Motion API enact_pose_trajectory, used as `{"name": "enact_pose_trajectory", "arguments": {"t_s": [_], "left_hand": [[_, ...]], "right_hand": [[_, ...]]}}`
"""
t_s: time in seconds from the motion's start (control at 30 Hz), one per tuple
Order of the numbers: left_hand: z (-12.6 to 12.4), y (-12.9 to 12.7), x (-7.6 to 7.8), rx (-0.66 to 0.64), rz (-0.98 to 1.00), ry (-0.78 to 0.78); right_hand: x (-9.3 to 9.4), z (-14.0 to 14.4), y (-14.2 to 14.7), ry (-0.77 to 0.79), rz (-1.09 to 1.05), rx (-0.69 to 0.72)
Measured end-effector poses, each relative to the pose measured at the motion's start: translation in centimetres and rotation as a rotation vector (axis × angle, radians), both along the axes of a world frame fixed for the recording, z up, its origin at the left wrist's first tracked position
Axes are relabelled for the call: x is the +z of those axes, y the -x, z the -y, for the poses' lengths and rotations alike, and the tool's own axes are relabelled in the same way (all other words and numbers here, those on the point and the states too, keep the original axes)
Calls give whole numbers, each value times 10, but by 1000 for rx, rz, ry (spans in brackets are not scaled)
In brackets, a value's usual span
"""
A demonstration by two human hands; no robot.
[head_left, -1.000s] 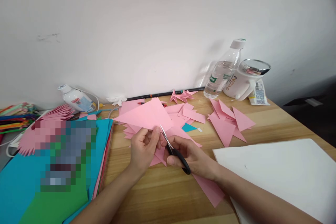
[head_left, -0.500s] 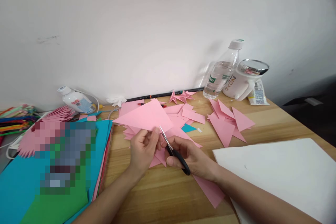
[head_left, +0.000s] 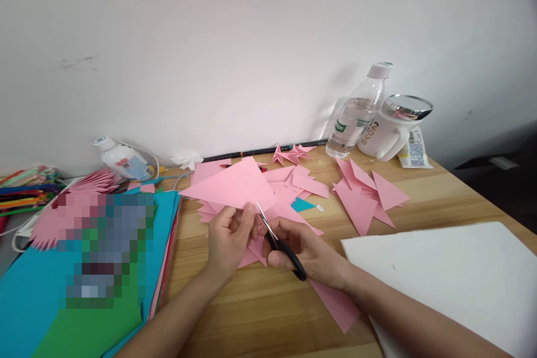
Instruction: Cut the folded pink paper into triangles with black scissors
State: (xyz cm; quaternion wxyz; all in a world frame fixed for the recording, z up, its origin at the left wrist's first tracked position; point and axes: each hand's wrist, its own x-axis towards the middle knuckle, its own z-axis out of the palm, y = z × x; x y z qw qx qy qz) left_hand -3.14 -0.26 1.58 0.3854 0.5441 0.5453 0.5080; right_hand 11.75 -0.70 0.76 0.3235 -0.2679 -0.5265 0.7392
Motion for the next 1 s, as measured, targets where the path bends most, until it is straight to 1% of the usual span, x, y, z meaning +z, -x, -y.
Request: {"name": "enact_pose_trajectory", "arguments": {"t_s": [0.2, 0.43, 0.67, 1.0], "left_hand": [[0, 1, -2, -4, 0, -3], [1, -1, 0, -8, 6, -4], [-1, 0, -1, -11, 41, 13], [0, -2, 1, -33, 82, 22]], "right_hand": [[0, 1, -1, -5, 1, 7], [0, 1, -1, -27, 48, -11], [-1, 0, 0, -69, 42, -20], [-5, 1, 1, -33, -1, -18]]}}
